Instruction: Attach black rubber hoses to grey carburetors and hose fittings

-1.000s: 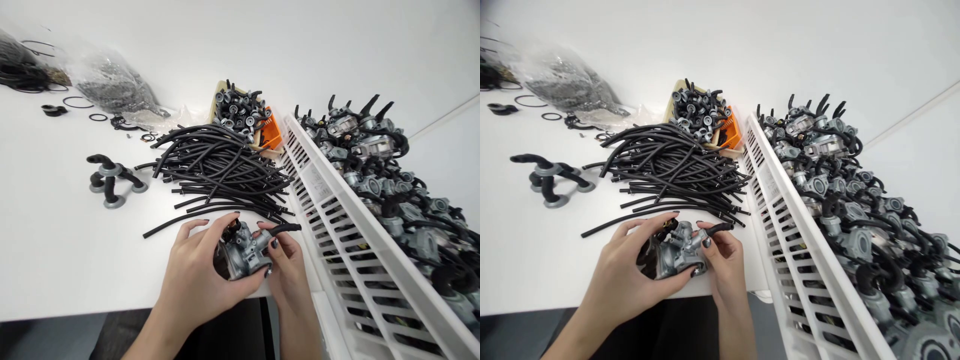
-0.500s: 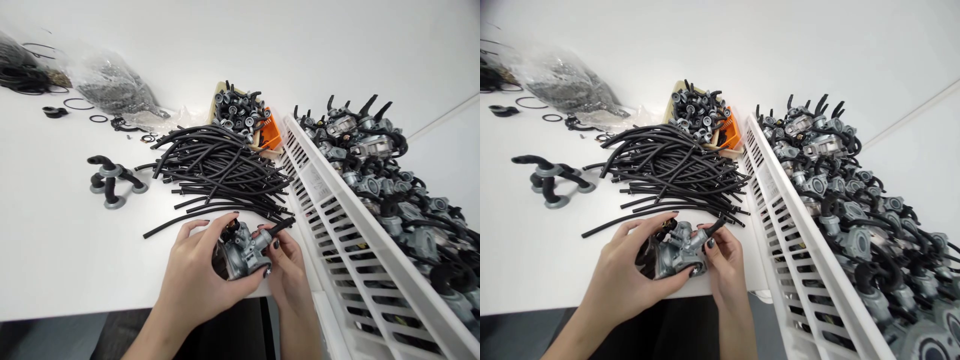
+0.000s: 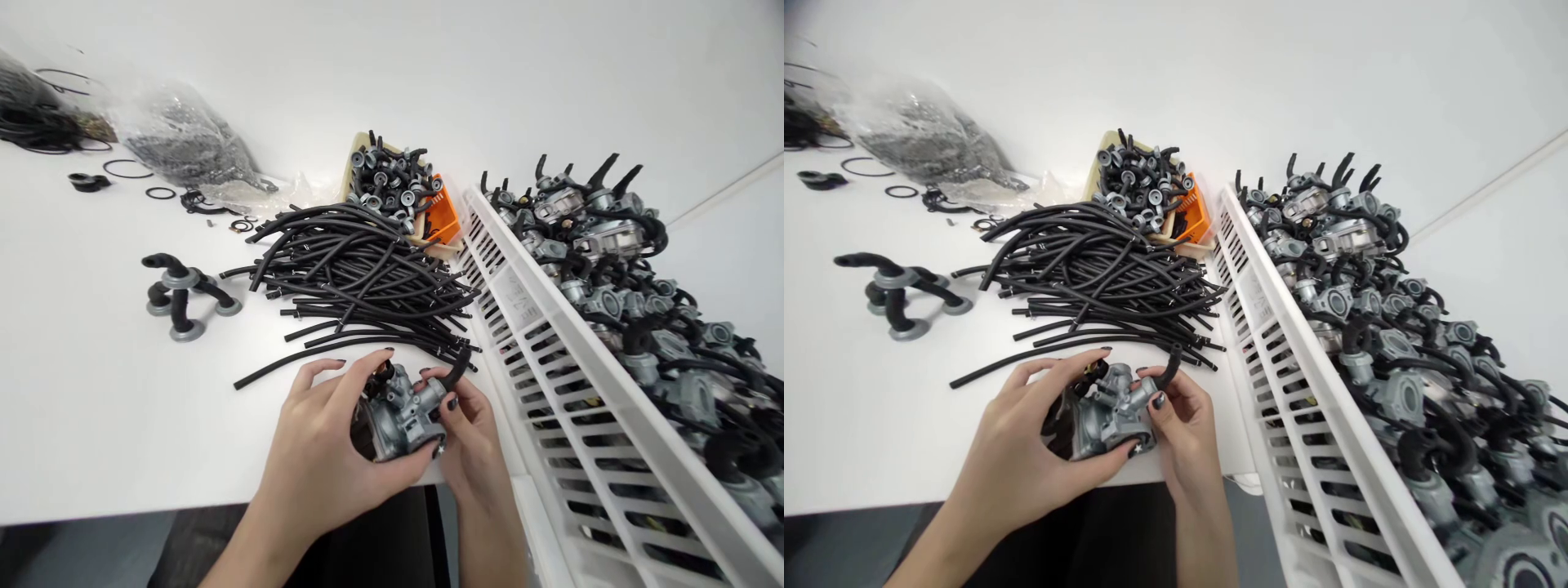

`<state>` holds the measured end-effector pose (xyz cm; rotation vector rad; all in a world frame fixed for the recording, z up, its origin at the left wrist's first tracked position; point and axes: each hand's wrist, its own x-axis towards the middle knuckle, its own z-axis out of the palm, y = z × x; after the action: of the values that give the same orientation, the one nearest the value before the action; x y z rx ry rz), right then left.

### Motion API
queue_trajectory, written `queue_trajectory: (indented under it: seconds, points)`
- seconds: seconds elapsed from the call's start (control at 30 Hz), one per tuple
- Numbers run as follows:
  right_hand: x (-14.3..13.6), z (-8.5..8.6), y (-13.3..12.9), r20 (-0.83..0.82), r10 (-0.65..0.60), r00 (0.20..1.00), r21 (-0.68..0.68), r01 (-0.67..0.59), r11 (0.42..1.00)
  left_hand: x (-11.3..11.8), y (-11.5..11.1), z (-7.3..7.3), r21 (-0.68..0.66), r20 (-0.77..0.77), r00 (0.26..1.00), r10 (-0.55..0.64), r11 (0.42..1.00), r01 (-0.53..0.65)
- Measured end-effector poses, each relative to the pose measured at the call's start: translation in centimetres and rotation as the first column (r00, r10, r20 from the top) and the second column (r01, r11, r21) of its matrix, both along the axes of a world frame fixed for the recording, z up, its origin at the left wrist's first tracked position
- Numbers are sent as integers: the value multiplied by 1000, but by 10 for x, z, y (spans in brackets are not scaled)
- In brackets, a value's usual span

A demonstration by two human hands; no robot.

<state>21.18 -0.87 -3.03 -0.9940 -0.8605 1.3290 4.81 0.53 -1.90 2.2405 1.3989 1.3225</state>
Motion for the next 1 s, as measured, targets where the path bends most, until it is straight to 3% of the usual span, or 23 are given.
queue_trajectory:
  seconds: [0.6,0.87,1.0]
  points:
    - [-3,1,2,6,-41,999,-7,41,999,0,0,0,-1,-3,1000,-10,1000,10]
    - [-2,5,2,-57,53,997,12,-52,999,0,0,2,1,34,998,49,999,-49]
    - [-2,5,2,-41,40,998,18,-40,999,0,0,2,3,23,999,40,999,-40]
